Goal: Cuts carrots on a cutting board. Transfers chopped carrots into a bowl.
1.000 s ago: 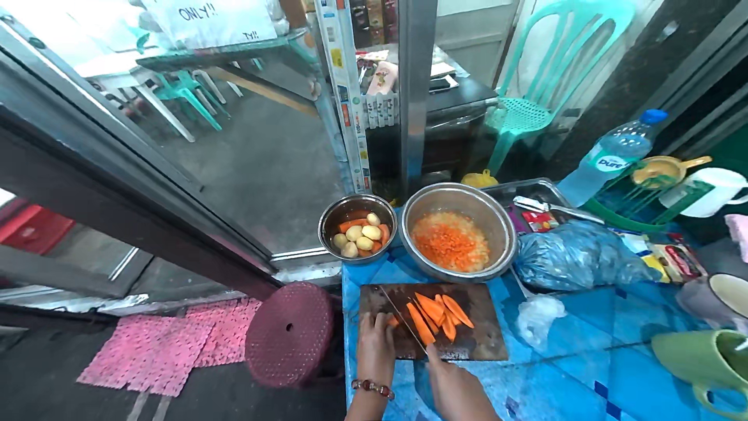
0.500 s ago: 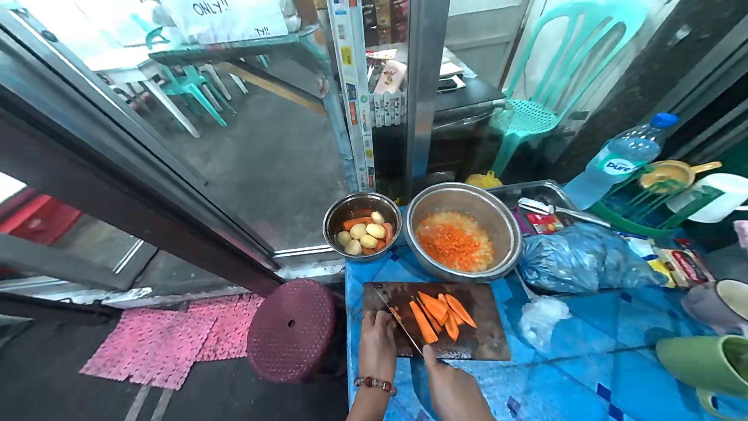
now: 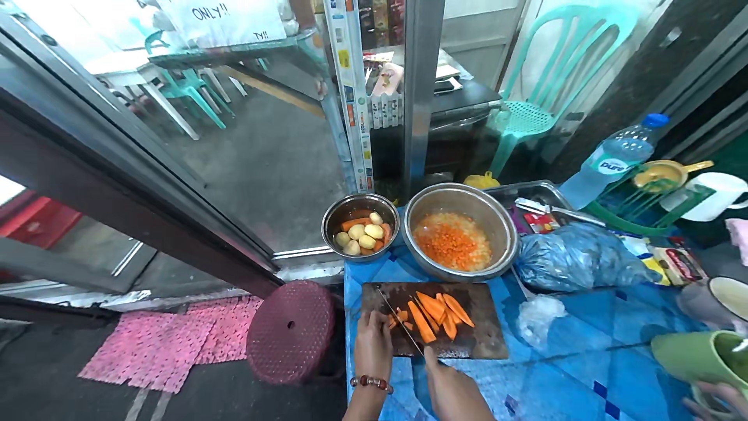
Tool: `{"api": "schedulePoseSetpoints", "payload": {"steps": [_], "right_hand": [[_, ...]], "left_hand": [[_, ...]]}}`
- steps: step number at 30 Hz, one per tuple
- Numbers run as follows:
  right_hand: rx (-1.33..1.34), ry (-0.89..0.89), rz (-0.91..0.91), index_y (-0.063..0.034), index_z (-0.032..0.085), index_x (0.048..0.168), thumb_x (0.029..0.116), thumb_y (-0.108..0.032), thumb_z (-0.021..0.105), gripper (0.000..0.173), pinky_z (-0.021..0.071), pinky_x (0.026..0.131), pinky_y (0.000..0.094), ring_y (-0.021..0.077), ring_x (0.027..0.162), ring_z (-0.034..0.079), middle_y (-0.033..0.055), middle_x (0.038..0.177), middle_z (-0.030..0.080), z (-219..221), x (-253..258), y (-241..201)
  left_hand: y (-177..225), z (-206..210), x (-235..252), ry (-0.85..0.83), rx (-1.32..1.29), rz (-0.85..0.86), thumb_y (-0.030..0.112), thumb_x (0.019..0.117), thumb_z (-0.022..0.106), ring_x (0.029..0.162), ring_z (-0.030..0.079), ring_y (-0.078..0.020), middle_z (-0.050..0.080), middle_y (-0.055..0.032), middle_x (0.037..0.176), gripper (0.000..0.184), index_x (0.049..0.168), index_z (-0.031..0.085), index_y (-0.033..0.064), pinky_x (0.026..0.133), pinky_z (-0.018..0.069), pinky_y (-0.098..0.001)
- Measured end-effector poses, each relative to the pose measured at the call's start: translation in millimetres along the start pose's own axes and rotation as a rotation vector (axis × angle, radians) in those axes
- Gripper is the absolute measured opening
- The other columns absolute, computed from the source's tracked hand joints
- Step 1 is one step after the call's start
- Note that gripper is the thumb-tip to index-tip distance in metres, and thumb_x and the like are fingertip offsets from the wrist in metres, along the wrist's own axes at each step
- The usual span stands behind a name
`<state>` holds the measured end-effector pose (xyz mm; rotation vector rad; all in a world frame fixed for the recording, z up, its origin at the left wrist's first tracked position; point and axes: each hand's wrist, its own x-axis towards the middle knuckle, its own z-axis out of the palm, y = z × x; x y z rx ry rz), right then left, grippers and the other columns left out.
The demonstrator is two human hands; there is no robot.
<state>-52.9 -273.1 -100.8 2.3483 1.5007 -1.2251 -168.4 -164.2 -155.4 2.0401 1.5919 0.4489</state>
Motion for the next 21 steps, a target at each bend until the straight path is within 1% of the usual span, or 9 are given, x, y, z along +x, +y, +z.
{"api": "schedulePoseSetpoints", "payload": {"steps": [2, 5, 8, 10, 11, 13, 15, 17, 21], "right_hand": [[0.010, -0.007, -0.005, -0.0078, 0.042, 0.149, 0.1129, -0.028, 0.035, 0.042, 0.0572, 0.086, 0.0603, 0.0454, 0.103, 0.073, 0.0242, 0.104, 0.074, -5, -1, 4], [-0.014, 0.023, -0.040, -0.0065, 0.045, 0.145, 0.1132, -0.028, 0.034, 0.040, 0.0576, 0.084, 0.0602, 0.0454, 0.099, 0.073, 0.0237, 0.100, 0.074, -6, -9, 5], [-0.063, 0.037, -0.039, -0.0056, 0.046, 0.145, 0.1108, -0.019, 0.039, 0.037, 0.0582, 0.080, 0.0607, 0.0463, 0.095, 0.074, 0.0241, 0.098, 0.074, 0, -13, 1], [-0.088, 0.039, -0.011, -0.0067, 0.045, 0.147, 0.1066, -0.008, 0.044, 0.040, 0.0585, 0.080, 0.0603, 0.0462, 0.096, 0.074, 0.0239, 0.100, 0.074, 5, -9, -7], [-0.099, 0.030, 0.002, -0.0078, 0.043, 0.148, 0.1059, -0.006, 0.044, 0.042, 0.0587, 0.081, 0.0592, 0.0451, 0.098, 0.074, 0.0228, 0.101, 0.074, 6, -7, -11], [-0.085, 0.005, 0.010, -0.0097, 0.041, 0.149, 0.1076, -0.010, 0.043, 0.042, 0.0585, 0.083, 0.0582, 0.0439, 0.100, 0.074, 0.0222, 0.103, 0.074, 0, -3, -15], [-0.036, -0.022, -0.003, -0.0102, 0.041, 0.150, 0.1122, -0.024, 0.038, 0.040, 0.0575, 0.087, 0.0583, 0.0433, 0.103, 0.073, 0.0226, 0.106, 0.074, -9, -2, -10], [-0.019, -0.024, -0.014, -0.0096, 0.043, 0.148, 0.1134, -0.029, 0.034, 0.041, 0.0569, 0.088, 0.0584, 0.0432, 0.105, 0.072, 0.0227, 0.106, 0.073, -16, -6, -7], [-0.054, -0.001, -0.029, -0.0074, 0.044, 0.147, 0.1123, -0.022, 0.036, 0.038, 0.0578, 0.083, 0.0599, 0.0452, 0.100, 0.073, 0.0237, 0.102, 0.074, -9, -14, -7]], "left_hand": [[-3, -1, 0, -0.002, 0.051, 0.006, 0.016, 0.0961, 0.067, 0.113, 0.065, -0.0336, 0.070, -0.0152, 0.117, 0.017, 0.108, 0.077, 0.0090, 0.099, 0.0531, -0.0456], [-6, 0, -1, -0.006, 0.011, -0.019, 0.016, 0.0965, 0.068, 0.112, 0.066, -0.0337, 0.069, -0.0148, 0.118, 0.016, 0.109, 0.076, 0.0097, 0.098, 0.0542, -0.0462], [-4, -2, -2, -0.019, -0.026, -0.050, 0.013, 0.0960, 0.068, 0.111, 0.066, -0.0327, 0.069, -0.0160, 0.117, 0.015, 0.108, 0.074, 0.0059, 0.097, 0.0551, -0.0458], [-4, -4, -1, -0.034, -0.036, -0.075, 0.011, 0.0956, 0.068, 0.109, 0.067, -0.0314, 0.069, -0.0164, 0.116, 0.015, 0.108, 0.073, 0.0040, 0.097, 0.0553, -0.0445], [-4, -4, -2, -0.036, -0.041, -0.085, 0.011, 0.0956, 0.067, 0.108, 0.068, -0.0307, 0.069, -0.0164, 0.115, 0.016, 0.108, 0.073, 0.0035, 0.096, 0.0553, -0.0439], [-5, -5, -3, -0.024, -0.053, -0.082, 0.010, 0.0961, 0.066, 0.108, 0.068, -0.0303, 0.069, -0.0164, 0.116, 0.017, 0.110, 0.073, 0.0031, 0.097, 0.0552, -0.0437], [-6, -4, -5, -0.021, -0.060, -0.074, 0.010, 0.0965, 0.066, 0.108, 0.069, -0.0302, 0.069, -0.0169, 0.119, 0.019, 0.113, 0.073, 0.0028, 0.098, 0.0554, -0.0435], [-7, -4, -5, -0.008, -0.056, -0.067, 0.010, 0.0957, 0.067, 0.105, 0.070, -0.0291, 0.069, -0.0167, 0.118, 0.019, 0.112, 0.073, 0.0030, 0.094, 0.0571, -0.0422], [-8, -5, -5, -0.003, -0.043, -0.065, 0.011, 0.0955, 0.068, 0.100, 0.071, -0.0268, 0.069, -0.0164, 0.114, 0.018, 0.111, 0.074, 0.0031, 0.092, 0.0581, -0.0410]]}}
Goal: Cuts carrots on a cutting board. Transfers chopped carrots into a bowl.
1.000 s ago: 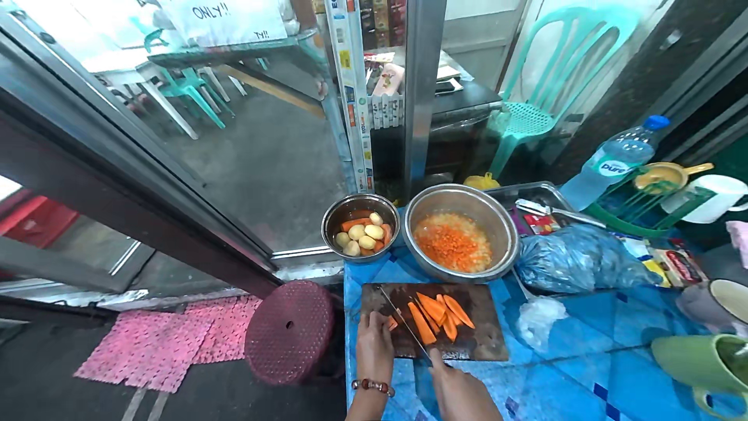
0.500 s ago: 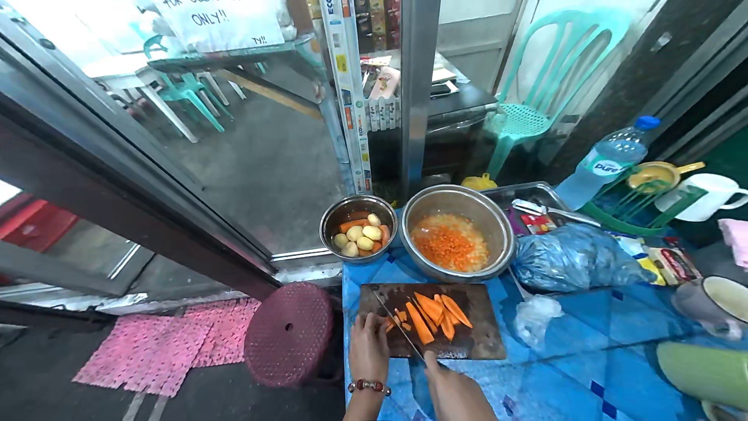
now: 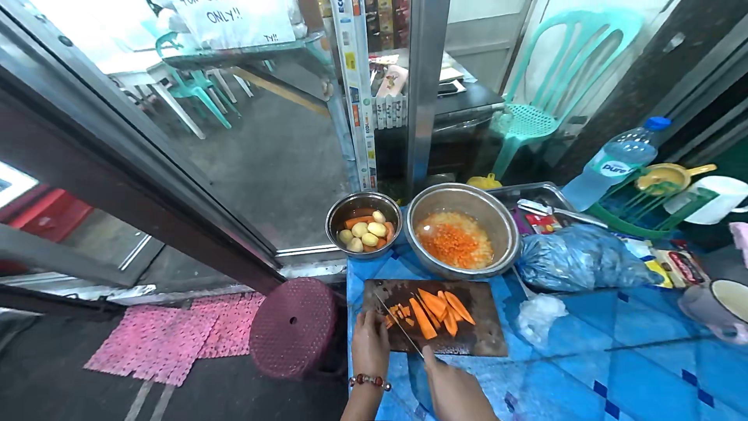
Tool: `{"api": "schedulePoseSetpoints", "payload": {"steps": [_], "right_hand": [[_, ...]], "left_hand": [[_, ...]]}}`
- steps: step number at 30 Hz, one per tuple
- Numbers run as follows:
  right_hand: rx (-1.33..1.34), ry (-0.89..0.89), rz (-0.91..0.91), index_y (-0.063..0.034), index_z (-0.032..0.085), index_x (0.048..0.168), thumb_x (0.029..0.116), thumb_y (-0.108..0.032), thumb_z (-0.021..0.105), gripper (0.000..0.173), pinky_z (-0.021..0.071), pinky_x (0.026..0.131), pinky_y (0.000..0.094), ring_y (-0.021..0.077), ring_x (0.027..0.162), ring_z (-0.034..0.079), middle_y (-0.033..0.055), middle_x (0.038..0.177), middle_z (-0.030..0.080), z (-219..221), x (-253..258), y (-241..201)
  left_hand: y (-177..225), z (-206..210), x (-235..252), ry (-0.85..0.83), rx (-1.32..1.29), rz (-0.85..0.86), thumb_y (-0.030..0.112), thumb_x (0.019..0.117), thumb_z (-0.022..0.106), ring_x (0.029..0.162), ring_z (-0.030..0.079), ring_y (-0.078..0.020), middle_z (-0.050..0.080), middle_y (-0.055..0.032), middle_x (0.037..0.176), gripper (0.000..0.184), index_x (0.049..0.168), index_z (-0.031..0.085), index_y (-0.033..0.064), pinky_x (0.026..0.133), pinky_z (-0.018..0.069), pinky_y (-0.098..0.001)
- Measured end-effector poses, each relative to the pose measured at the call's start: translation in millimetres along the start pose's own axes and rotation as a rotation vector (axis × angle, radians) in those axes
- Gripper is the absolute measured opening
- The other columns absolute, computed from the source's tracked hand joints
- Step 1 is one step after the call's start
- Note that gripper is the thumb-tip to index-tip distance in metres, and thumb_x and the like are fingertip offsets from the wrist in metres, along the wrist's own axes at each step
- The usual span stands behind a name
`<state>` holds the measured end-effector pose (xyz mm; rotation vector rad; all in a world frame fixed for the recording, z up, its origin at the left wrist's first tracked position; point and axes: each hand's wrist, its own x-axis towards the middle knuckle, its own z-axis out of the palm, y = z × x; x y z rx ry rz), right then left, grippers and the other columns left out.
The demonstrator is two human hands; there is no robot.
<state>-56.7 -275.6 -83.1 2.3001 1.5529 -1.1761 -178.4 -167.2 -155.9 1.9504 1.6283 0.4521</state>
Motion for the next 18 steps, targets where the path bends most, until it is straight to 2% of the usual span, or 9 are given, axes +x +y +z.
{"api": "schedulePoseSetpoints", "payload": {"steps": [3, 5, 8, 11, 15, 17, 18], "right_hand": [[-0.026, 0.001, 0.010, -0.0080, 0.041, 0.150, 0.1090, -0.013, 0.042, 0.041, 0.0578, 0.084, 0.0596, 0.0451, 0.100, 0.073, 0.0234, 0.102, 0.074, 14, 10, -2], [-0.013, -0.005, 0.008, -0.0085, 0.040, 0.151, 0.1103, -0.016, 0.040, 0.042, 0.0577, 0.085, 0.0595, 0.0449, 0.101, 0.073, 0.0237, 0.103, 0.074, 12, 13, -1], [0.062, -0.024, 0.002, -0.0094, 0.041, 0.150, 0.1136, -0.030, 0.034, 0.043, 0.0568, 0.088, 0.0596, 0.0444, 0.104, 0.072, 0.0238, 0.106, 0.073, 2, 12, 4], [0.045, 0.000, -0.023, -0.0083, 0.044, 0.146, 0.1134, -0.029, 0.034, 0.040, 0.0577, 0.084, 0.0596, 0.0444, 0.101, 0.073, 0.0232, 0.102, 0.074, 2, 3, 2], [-0.013, -0.006, -0.002, -0.0083, 0.042, 0.149, 0.1101, -0.015, 0.040, 0.039, 0.0581, 0.084, 0.0589, 0.0446, 0.101, 0.073, 0.0229, 0.103, 0.074, 12, 9, -6], [-0.007, -0.019, 0.010, -0.0097, 0.041, 0.150, 0.1102, -0.017, 0.041, 0.040, 0.0580, 0.085, 0.0583, 0.0435, 0.102, 0.073, 0.0223, 0.104, 0.074, 10, 13, -8], [0.008, -0.039, 0.014, -0.0106, 0.040, 0.150, 0.1119, -0.022, 0.038, 0.040, 0.0575, 0.087, 0.0586, 0.0431, 0.104, 0.073, 0.0223, 0.106, 0.074, 6, 13, -7]], "left_hand": [[0, -3, 0, -0.026, -0.015, -0.015, 0.009, 0.0956, 0.066, 0.102, 0.070, -0.0273, 0.069, -0.0171, 0.114, 0.017, 0.110, 0.074, 0.0021, 0.093, 0.0572, -0.0405], [-2, -4, 0, -0.020, -0.026, -0.017, 0.010, 0.0953, 0.067, 0.103, 0.068, -0.0272, 0.067, -0.0183, 0.116, 0.016, 0.108, 0.075, 0.0035, 0.094, 0.0569, -0.0393], [-3, -4, 1, -0.033, -0.004, -0.048, 0.015, 0.0961, 0.068, 0.110, 0.066, -0.0308, 0.065, -0.0194, 0.120, 0.020, 0.113, 0.076, 0.0076, 0.099, 0.0544, -0.0423], [-2, -6, 2, -0.056, 0.004, -0.071, 0.016, 0.0969, 0.068, 0.110, 0.066, -0.0320, 0.066, -0.0189, 0.119, 0.021, 0.115, 0.075, 0.0074, 0.099, 0.0539, -0.0441], [-4, -7, 1, -0.059, -0.013, -0.065, 0.013, 0.0961, 0.068, 0.106, 0.067, -0.0293, 0.067, -0.0181, 0.115, 0.020, 0.113, 0.074, 0.0046, 0.098, 0.0547, -0.0420], [-2, -9, 1, -0.069, -0.020, -0.072, 0.011, 0.0962, 0.068, 0.106, 0.068, -0.0287, 0.067, -0.0183, 0.115, 0.020, 0.114, 0.074, 0.0038, 0.097, 0.0549, -0.0406], [-1, -9, 0, -0.072, -0.018, -0.076, 0.010, 0.0960, 0.067, 0.106, 0.067, -0.0289, 0.067, -0.0184, 0.115, 0.020, 0.114, 0.073, 0.0035, 0.097, 0.0551, -0.0407]]}}
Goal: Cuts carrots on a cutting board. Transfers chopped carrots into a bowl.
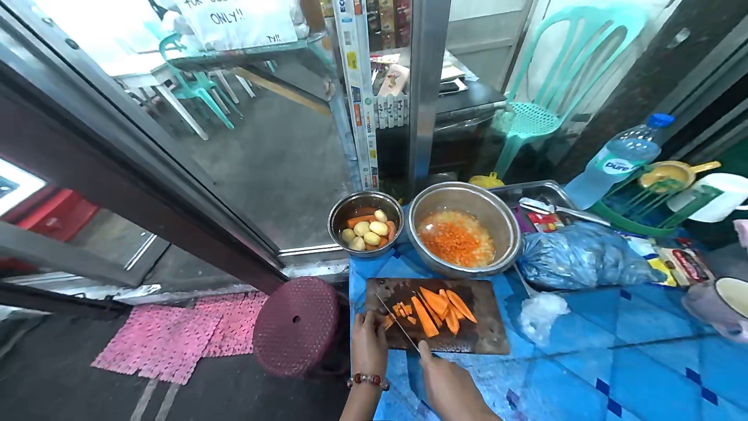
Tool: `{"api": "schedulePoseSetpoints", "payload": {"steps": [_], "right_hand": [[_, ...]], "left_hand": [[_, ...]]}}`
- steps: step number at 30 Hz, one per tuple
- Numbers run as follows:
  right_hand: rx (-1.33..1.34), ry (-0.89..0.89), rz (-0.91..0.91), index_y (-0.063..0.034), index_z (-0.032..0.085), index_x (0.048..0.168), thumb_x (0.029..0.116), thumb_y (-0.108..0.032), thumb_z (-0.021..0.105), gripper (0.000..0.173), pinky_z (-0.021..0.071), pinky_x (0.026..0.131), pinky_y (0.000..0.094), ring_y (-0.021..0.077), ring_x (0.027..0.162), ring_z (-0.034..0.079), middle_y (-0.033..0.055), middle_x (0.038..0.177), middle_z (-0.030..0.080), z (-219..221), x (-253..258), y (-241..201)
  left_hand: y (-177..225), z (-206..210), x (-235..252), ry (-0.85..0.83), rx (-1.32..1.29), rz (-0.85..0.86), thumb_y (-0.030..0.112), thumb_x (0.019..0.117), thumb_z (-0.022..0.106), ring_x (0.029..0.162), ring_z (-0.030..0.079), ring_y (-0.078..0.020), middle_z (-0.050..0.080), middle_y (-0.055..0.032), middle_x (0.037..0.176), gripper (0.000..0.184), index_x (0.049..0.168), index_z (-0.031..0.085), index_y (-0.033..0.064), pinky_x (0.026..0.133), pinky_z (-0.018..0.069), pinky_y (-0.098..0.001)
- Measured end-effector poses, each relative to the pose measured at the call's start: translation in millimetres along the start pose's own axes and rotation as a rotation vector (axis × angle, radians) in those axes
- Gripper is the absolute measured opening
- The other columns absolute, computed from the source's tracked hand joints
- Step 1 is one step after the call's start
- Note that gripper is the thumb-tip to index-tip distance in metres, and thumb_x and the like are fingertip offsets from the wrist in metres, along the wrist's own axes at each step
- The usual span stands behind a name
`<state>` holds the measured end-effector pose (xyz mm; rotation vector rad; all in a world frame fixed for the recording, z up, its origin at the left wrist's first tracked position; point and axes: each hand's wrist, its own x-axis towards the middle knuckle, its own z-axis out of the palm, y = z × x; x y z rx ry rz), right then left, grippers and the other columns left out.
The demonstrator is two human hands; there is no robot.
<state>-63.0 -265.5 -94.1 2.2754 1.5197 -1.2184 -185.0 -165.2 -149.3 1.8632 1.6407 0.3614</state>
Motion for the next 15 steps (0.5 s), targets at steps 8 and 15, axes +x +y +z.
{"api": "schedulePoseSetpoints", "payload": {"steps": [8, 15], "right_hand": [[-0.023, 0.035, -0.030, -0.0094, 0.043, 0.148, 0.1123, -0.021, 0.037, 0.038, 0.0582, 0.084, 0.0588, 0.0441, 0.100, 0.073, 0.0225, 0.102, 0.074, 7, -4, 3], [0.066, -0.001, -0.059, -0.0088, 0.043, 0.148, 0.1134, -0.030, 0.034, 0.042, 0.0566, 0.088, 0.0602, 0.0446, 0.105, 0.072, 0.0238, 0.106, 0.073, 2, 1, 14]], "left_hand": [[1, -2, -1, -0.008, 0.018, -0.017, 0.011, 0.0965, 0.067, 0.104, 0.068, -0.0273, 0.068, -0.0169, 0.113, 0.019, 0.113, 0.073, 0.0037, 0.096, 0.0553, -0.0396], [-8, 6, -11, 0.054, 0.008, 0.039, 0.012, 0.0950, 0.071, 0.107, 0.068, -0.0303, 0.067, -0.0193, 0.118, 0.023, 0.117, 0.073, 0.0050, 0.097, 0.0558, -0.0419]]}}
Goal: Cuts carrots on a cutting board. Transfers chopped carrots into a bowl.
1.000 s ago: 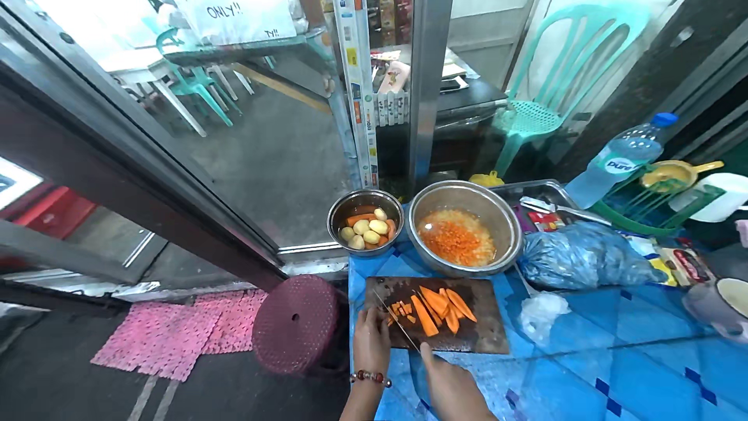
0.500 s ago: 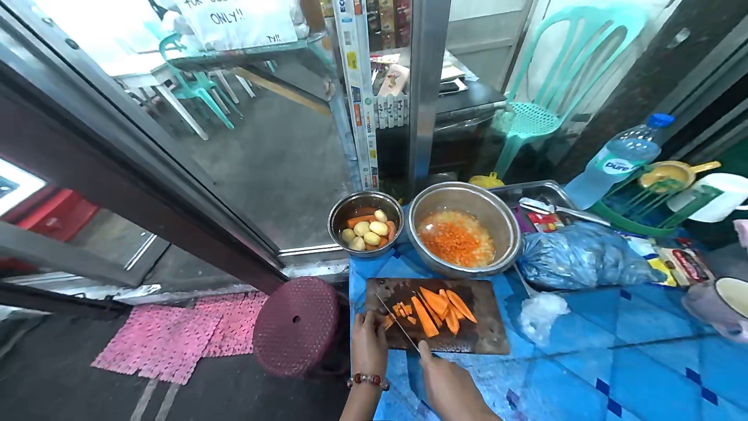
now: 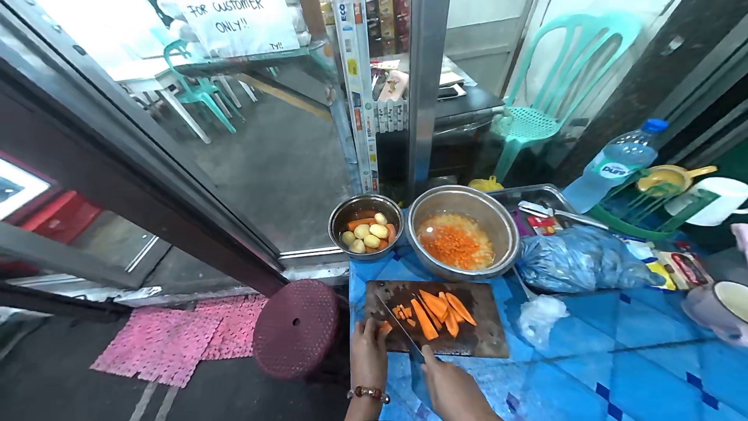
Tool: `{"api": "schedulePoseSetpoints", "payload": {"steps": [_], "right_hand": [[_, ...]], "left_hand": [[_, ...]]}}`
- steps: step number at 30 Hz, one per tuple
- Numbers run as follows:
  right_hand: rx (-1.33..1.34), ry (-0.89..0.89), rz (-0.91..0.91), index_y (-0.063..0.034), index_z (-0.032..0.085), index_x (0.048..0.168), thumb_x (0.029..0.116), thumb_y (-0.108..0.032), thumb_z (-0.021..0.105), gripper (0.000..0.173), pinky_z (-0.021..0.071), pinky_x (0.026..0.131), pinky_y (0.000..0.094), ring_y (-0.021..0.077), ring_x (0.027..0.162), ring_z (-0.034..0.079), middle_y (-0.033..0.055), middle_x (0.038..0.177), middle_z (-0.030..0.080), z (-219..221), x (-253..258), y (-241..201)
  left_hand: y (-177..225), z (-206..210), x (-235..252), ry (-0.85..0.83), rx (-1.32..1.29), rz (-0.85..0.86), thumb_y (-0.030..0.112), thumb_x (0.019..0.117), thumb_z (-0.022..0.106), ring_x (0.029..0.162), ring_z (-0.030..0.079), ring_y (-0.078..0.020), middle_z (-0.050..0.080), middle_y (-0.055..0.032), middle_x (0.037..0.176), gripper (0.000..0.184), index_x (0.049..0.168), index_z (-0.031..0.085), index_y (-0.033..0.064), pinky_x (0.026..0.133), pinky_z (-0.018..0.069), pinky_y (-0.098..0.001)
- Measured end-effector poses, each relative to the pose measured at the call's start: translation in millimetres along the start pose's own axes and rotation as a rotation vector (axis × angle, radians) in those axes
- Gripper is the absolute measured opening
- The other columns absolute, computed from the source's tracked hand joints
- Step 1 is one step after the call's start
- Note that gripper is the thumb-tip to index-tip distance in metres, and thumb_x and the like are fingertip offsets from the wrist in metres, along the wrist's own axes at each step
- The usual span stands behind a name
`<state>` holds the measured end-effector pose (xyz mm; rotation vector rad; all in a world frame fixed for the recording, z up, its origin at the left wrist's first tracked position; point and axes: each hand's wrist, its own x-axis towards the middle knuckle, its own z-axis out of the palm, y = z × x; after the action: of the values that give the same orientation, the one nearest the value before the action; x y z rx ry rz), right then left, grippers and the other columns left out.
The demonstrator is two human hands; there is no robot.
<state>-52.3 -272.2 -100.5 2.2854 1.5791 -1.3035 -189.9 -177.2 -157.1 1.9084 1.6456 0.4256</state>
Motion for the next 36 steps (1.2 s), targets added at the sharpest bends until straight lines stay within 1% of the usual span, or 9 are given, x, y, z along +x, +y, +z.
{"api": "schedulePoseSetpoints", "payload": {"steps": [3, 7, 11, 13, 16, 18, 25, 31, 36], "right_hand": [[0.001, 0.027, -0.001, -0.0074, 0.045, 0.147, 0.1134, -0.030, 0.034, 0.042, 0.0568, 0.086, 0.0610, 0.0457, 0.102, 0.072, 0.0247, 0.103, 0.073, 3, -4, 4], [-0.041, 0.040, -0.003, -0.0070, 0.046, 0.146, 0.1136, -0.029, 0.033, 0.041, 0.0571, 0.084, 0.0611, 0.0455, 0.100, 0.073, 0.0242, 0.100, 0.074, 1, -14, 0], [-0.130, 0.033, 0.042, -0.0080, 0.043, 0.148, 0.1091, -0.013, 0.041, 0.039, 0.0580, 0.082, 0.0604, 0.0459, 0.099, 0.073, 0.0238, 0.101, 0.074, 5, -13, -11], [-0.127, 0.031, 0.055, -0.0093, 0.043, 0.149, 0.1091, -0.012, 0.041, 0.040, 0.0582, 0.083, 0.0591, 0.0442, 0.100, 0.074, 0.0223, 0.102, 0.075, 6, -7, -17], [-0.058, 0.006, 0.045, -0.0103, 0.042, 0.149, 0.1133, -0.027, 0.035, 0.040, 0.0572, 0.088, 0.0585, 0.0429, 0.105, 0.072, 0.0222, 0.107, 0.074, -2, -3, -14], [-0.046, 0.007, 0.032, -0.0093, 0.043, 0.148, 0.1135, -0.029, 0.033, 0.041, 0.0569, 0.087, 0.0587, 0.0434, 0.105, 0.072, 0.0227, 0.105, 0.073, -6, -8, -10], [-0.085, 0.023, 0.014, -0.0094, 0.043, 0.148, 0.1121, -0.023, 0.038, 0.039, 0.0581, 0.083, 0.0593, 0.0443, 0.100, 0.073, 0.0225, 0.102, 0.074, 10, -4, -8], [-0.034, 0.014, -0.003, -0.0087, 0.045, 0.147, 0.1132, -0.029, 0.034, 0.041, 0.0569, 0.087, 0.0605, 0.0445, 0.103, 0.072, 0.0235, 0.105, 0.073, -2, -8, -9], [-0.116, 0.024, 0.006, -0.0086, 0.041, 0.151, 0.1106, -0.018, 0.039, 0.042, 0.0579, 0.082, 0.0606, 0.0453, 0.099, 0.073, 0.0234, 0.101, 0.074, 10, -11, -13]], "left_hand": [[3, 4, 0, 0.040, -0.029, 0.040, 0.009, 0.0945, 0.071, 0.106, 0.069, -0.0305, 0.070, -0.0185, 0.114, 0.018, 0.111, 0.074, 0.0019, 0.097, 0.0560, -0.0434], [0, 3, 2, 0.035, -0.050, 0.066, 0.010, 0.0952, 0.070, 0.102, 0.070, -0.0276, 0.071, -0.0159, 0.111, 0.014, 0.106, 0.076, 0.0036, 0.095, 0.0571, -0.0414], [1, 4, 2, 0.028, -0.032, 0.062, 0.009, 0.0949, 0.069, 0.100, 0.070, -0.0279, 0.070, -0.0161, 0.110, 0.012, 0.104, 0.075, 0.0023, 0.093, 0.0575, -0.0411], [2, 3, 1, 0.037, -0.043, 0.045, 0.008, 0.0946, 0.069, 0.101, 0.070, -0.0272, 0.070, -0.0167, 0.111, 0.012, 0.103, 0.075, 0.0015, 0.093, 0.0574, -0.0399], [1, 3, -1, 0.052, -0.052, 0.017, 0.007, 0.0934, 0.071, 0.101, 0.070, -0.0261, 0.070, -0.0172, 0.111, 0.016, 0.108, 0.074, -0.0004, 0.093, 0.0577, -0.0385], [1, 2, -1, 0.058, -0.049, 0.011, 0.007, 0.0933, 0.071, 0.100, 0.070, -0.0271, 0.069, -0.0179, 0.110, 0.018, 0.109, 0.074, -0.0013, 0.093, 0.0576, -0.0390], [3, -2, -1, 0.016, -0.035, -0.012, 0.007, 0.0950, 0.069, 0.102, 0.070, -0.0265, 0.069, -0.0177, 0.112, 0.018, 0.110, 0.073, -0.0010, 0.095, 0.0570, -0.0381], [5, -10, 0, -0.049, 0.011, -0.093, 0.009, 0.0964, 0.067, 0.106, 0.069, -0.0286, 0.068, -0.0171, 0.116, 0.024, 0.119, 0.072, 0.0038, 0.097, 0.0558, -0.0421], [1, -12, 1, -0.076, 0.039, -0.090, 0.014, 0.0978, 0.067, 0.104, 0.069, -0.0277, 0.068, -0.0161, 0.113, 0.024, 0.119, 0.072, 0.0042, 0.096, 0.0559, -0.0421]]}}
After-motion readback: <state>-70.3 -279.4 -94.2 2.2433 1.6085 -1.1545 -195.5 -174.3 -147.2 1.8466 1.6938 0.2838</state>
